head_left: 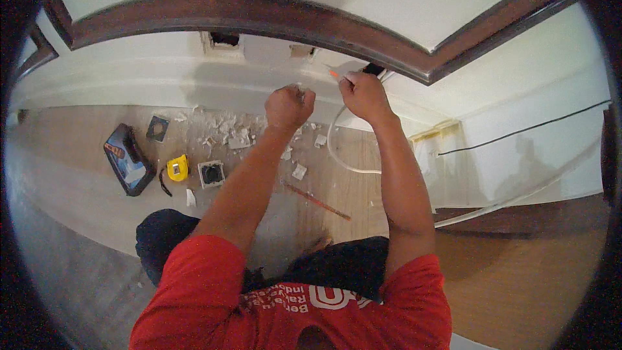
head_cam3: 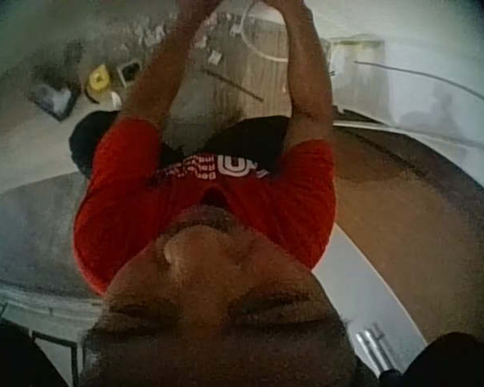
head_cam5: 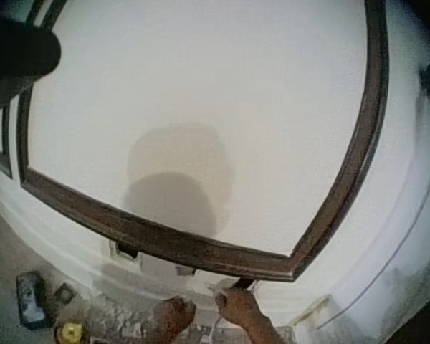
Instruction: The person works on electrical wiring inside a wall opening by hand and using a tool. The person pulls wires through the opening, manipulates them with their fingers, and uses a red-handled tool to work on the wiring components.
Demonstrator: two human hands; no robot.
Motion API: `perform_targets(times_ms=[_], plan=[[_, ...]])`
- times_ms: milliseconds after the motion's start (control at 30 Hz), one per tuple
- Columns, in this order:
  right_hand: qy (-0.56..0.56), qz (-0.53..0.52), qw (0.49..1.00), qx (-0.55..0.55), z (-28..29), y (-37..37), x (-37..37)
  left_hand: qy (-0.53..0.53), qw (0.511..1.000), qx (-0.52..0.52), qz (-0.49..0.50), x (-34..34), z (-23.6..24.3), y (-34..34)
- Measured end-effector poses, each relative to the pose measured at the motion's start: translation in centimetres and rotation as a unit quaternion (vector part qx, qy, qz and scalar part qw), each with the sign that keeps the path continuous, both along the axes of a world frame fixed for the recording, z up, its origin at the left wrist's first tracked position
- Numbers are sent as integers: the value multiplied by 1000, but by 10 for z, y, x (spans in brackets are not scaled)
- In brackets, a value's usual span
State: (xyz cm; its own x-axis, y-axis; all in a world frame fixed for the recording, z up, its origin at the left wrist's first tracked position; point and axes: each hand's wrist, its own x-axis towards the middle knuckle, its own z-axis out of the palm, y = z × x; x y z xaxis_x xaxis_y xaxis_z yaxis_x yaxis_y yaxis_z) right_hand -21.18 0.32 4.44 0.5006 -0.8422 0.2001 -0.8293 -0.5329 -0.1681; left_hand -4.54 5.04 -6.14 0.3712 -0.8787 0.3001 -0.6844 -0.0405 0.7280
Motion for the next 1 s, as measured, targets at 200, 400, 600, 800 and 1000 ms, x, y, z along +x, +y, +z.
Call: perform_targets(times_ms=[200, 400, 600, 800, 1000], plan=[[-32, -7, 997, -63, 2, 6, 39, 63, 994, 82, 19, 23, -8, 1], [21, -69, 993, -92, -7, 10, 71, 188, 979, -46, 61, 31, 17, -3], [-37, -100, 992, -62, -27, -5, 78, 227, 973, 7, 52, 36, 20, -4], [34, -129, 985, -113, -29, 6, 86, 240, 969, -7, 61, 8, 21, -7], [25, -70, 996, -40, 2, -5, 66, 244, 966, -25, 77, 25, 32, -7]])
